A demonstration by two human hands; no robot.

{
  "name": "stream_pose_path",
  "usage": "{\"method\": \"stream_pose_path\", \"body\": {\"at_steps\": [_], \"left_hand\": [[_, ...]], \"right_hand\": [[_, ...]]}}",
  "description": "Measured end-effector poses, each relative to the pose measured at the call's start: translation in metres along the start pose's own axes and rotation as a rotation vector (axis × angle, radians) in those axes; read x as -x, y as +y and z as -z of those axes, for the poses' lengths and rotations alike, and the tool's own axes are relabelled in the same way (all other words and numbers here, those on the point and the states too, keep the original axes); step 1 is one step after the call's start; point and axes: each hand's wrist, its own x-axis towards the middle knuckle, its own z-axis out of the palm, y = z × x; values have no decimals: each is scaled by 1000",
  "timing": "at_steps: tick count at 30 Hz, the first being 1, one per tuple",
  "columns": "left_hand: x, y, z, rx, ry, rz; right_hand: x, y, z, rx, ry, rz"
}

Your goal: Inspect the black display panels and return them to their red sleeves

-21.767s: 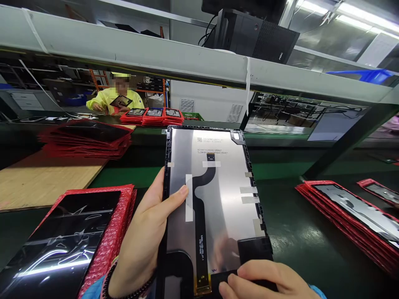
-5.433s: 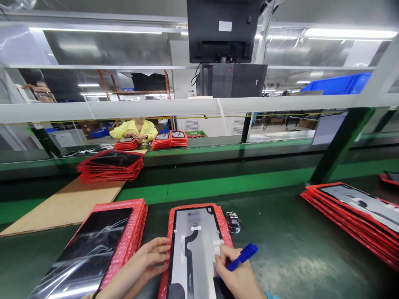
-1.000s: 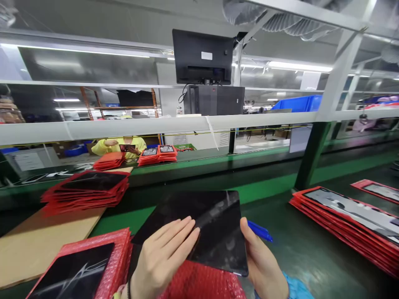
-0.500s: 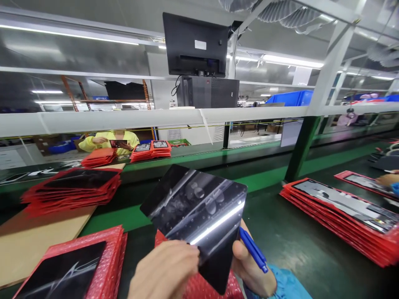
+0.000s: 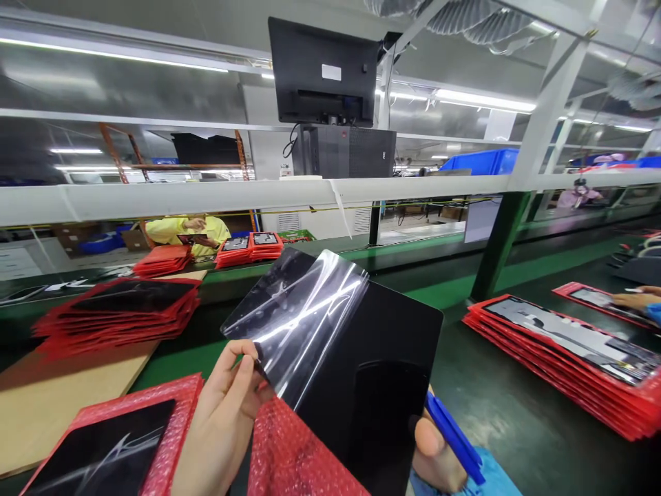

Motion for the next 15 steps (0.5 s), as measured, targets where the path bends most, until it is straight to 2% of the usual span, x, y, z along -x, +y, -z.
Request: {"method": "stream_pose_path", "body": {"at_steps": [1,3,5,6,9,15], "left_hand": [[1,0,-3,119,36,15],[2,-1,-7,288,188,0],[2,0,-8,374,319,-57],[2,2,-8,394,347,-88],[2,9,-6,395,354,-181],[-3,16,6,372,391,-303]], "right_hand": [[-1,0,-3,-38,-34,-17],[-3,-1,-10,-156,-116,-83],[-6,-1,-18,-246,-170,-139],[-8,-1,-22,-267,-175,-152],[-13,0,-32,-284,-196,-147],[-15,5,-48,-349,-453,-126]]}}
